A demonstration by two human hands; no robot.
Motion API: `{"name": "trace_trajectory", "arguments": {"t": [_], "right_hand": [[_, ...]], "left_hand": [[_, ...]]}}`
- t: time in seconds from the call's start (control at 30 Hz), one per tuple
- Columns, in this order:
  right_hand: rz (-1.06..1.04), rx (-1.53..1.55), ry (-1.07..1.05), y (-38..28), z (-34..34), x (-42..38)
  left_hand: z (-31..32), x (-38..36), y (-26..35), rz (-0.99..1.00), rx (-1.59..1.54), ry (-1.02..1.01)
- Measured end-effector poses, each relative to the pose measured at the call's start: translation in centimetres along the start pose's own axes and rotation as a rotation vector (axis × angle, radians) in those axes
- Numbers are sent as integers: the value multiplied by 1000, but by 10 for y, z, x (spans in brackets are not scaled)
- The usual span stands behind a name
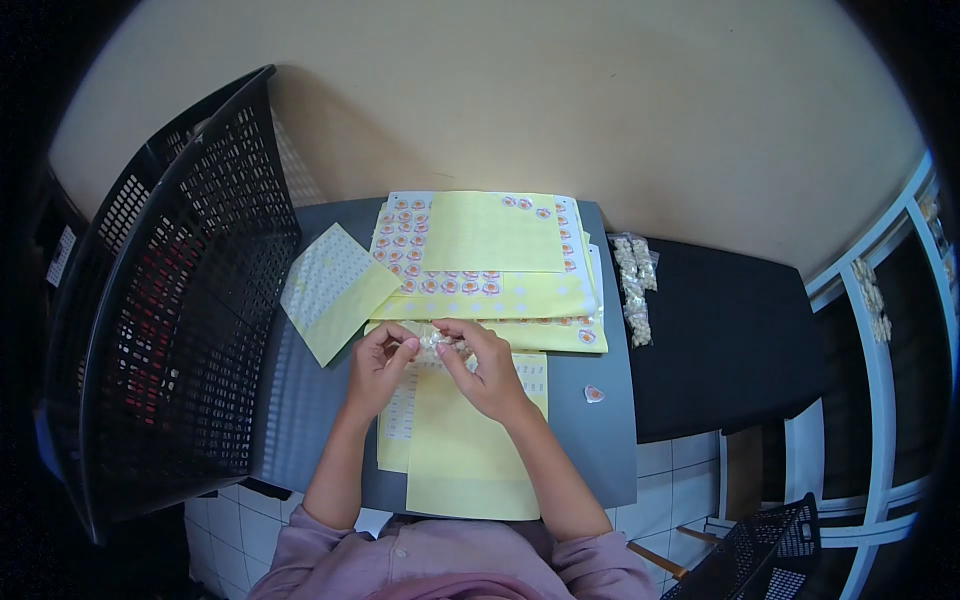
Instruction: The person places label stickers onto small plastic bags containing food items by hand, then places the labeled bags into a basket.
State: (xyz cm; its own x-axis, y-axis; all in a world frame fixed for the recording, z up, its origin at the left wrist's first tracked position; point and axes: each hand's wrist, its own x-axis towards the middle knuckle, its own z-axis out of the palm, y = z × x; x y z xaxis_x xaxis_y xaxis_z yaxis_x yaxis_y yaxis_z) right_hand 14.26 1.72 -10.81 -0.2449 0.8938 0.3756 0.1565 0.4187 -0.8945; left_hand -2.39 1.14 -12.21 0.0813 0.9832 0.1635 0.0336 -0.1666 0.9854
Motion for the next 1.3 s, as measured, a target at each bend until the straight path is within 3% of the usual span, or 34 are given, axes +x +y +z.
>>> {"name": "trace_trajectory", "arguments": {"t": [0.07,0.17,0.47,0.77,1.3], "right_hand": [[-38,-74,-20,-1,0,0],[-143,-135,54,0,3,1],[-117,-92,38,-6,2,2],[-137,-79,45,-5,2,3],[-162,-93,19,-2,2,2]], "left_hand": [[3,-1,7,191,227,78],[7,-3,17,307,403,75],[9,-3,18,454,489,54],[6,-4,22,351,414,-41],[7,-5,23,384,434,-13]]}}
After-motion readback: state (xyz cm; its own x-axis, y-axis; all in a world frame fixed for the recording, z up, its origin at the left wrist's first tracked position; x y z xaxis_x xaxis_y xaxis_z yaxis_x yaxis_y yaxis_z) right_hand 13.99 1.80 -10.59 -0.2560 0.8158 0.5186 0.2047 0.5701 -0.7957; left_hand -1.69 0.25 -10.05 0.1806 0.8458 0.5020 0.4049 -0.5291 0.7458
